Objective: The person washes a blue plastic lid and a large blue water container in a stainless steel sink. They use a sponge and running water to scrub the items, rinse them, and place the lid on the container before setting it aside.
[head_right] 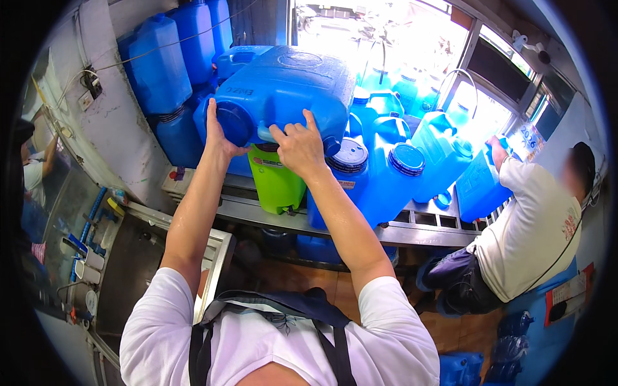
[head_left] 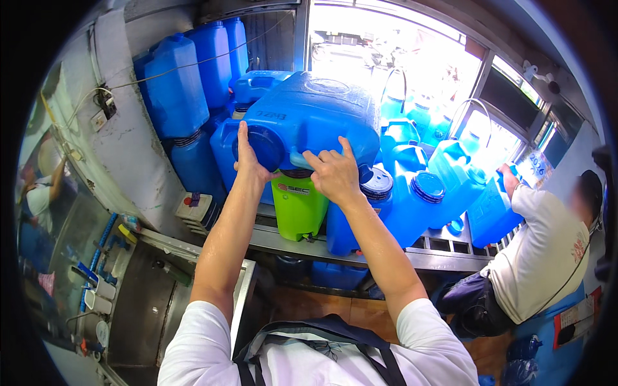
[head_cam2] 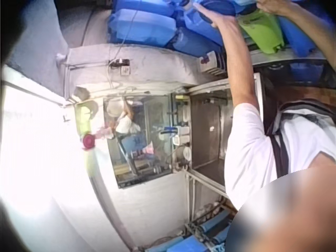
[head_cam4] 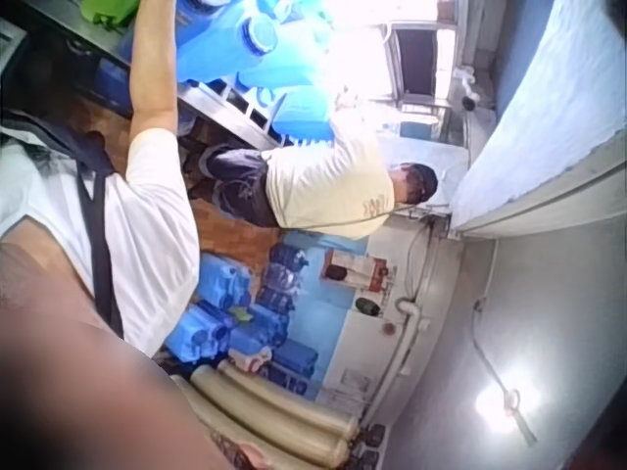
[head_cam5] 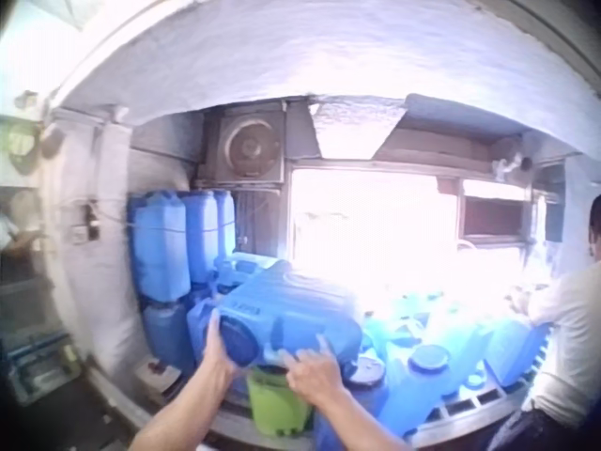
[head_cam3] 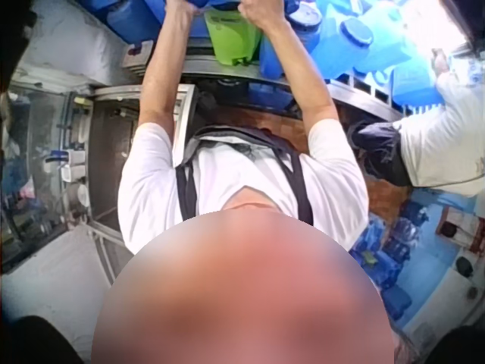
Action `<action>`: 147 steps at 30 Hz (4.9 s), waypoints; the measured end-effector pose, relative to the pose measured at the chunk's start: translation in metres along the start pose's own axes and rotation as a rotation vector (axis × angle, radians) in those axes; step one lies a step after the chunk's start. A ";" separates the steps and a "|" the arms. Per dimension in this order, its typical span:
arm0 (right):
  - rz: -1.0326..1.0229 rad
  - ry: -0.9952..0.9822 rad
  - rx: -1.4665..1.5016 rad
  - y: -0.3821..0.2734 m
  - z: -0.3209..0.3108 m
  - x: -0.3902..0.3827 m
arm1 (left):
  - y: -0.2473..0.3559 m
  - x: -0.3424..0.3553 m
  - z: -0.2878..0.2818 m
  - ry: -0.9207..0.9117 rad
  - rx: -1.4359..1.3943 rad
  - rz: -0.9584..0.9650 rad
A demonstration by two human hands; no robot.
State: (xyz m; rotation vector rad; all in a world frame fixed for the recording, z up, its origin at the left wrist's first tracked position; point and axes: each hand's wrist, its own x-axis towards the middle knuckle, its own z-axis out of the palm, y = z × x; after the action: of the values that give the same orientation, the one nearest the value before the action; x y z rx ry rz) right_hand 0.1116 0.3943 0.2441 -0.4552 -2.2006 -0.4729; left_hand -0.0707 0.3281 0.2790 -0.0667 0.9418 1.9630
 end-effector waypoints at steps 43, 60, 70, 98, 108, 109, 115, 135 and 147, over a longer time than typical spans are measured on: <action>-0.004 -0.036 0.048 0.025 -0.017 -0.015 | -0.030 -0.014 -0.059 -0.077 1.390 1.381; 0.009 -0.242 -0.071 0.020 -0.032 -0.005 | -0.006 -0.004 -0.049 -0.351 1.730 1.897; 0.557 -0.603 0.175 -0.027 -0.023 0.059 | -0.043 0.004 -0.072 -0.280 0.986 1.114; 0.909 0.188 0.074 -0.095 -0.385 0.059 | -0.009 -0.228 -0.051 -0.990 0.525 1.525; 1.317 -0.785 0.114 -0.066 -0.333 -0.181 | -0.132 -0.225 -0.141 -1.074 0.917 0.198; 1.337 -0.898 0.067 -0.071 -0.327 -0.203 | -0.147 -0.229 -0.144 -1.139 0.990 0.353; 1.406 -0.820 0.043 -0.122 -0.313 -0.307 | -0.232 -0.271 -0.143 -1.430 1.398 1.018; 1.549 -0.415 0.154 -0.204 -0.413 -0.451 | -0.331 -0.356 -0.144 -2.378 1.319 0.757; 1.837 -0.195 -0.177 -0.225 -0.411 -0.474 | -0.410 -0.383 -0.177 -1.872 1.480 0.840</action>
State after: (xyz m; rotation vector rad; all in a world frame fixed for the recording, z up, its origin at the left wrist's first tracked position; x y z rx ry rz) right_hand 0.5561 -0.0727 0.0760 -2.2425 -1.0600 0.4248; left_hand 0.4038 0.0537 0.0660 2.6538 0.6891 0.5465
